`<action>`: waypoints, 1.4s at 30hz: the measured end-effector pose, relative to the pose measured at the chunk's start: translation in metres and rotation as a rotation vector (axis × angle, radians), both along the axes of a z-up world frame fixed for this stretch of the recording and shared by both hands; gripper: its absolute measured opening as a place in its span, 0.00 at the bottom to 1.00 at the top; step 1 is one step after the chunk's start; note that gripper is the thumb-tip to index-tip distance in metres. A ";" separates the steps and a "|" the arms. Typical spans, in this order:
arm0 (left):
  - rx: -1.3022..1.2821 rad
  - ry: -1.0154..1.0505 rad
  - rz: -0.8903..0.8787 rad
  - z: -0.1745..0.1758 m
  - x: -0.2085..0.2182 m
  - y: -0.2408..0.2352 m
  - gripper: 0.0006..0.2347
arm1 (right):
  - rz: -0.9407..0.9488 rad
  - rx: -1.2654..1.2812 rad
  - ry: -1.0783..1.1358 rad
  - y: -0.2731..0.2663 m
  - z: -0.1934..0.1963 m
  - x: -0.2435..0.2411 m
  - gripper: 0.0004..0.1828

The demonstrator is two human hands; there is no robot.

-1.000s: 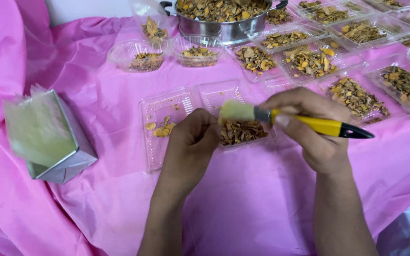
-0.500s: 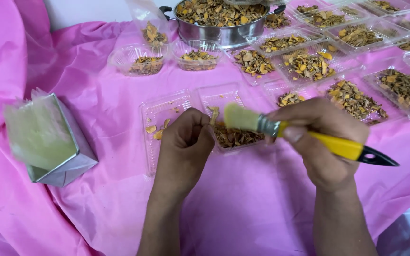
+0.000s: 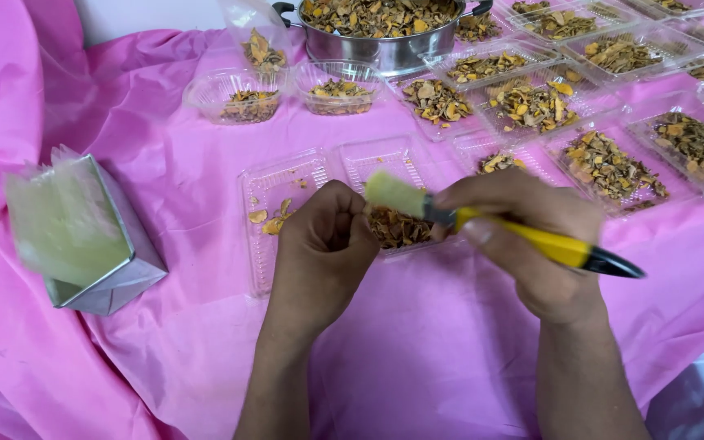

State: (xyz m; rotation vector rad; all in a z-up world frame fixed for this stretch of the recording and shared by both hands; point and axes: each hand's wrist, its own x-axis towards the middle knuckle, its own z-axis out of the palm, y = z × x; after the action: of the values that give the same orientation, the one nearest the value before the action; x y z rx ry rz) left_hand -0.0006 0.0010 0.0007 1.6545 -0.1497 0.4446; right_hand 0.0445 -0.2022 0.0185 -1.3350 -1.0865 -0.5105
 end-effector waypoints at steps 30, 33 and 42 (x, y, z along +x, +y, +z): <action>0.416 0.241 0.526 0.002 0.007 0.017 0.10 | -0.423 -0.787 0.016 -0.003 -0.023 0.060 0.04; 0.461 0.179 0.522 0.004 0.005 0.014 0.12 | -0.425 -0.774 0.050 -0.003 -0.021 0.057 0.04; 0.411 0.123 0.353 0.011 0.003 0.006 0.08 | -0.438 -0.638 -0.001 0.015 -0.015 0.056 0.04</action>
State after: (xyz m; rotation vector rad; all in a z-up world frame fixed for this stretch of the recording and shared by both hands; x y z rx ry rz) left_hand 0.0022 0.0068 0.0118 2.1189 0.1565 0.6048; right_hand 0.1000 -0.1874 0.0035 -2.1600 -0.9934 -0.4978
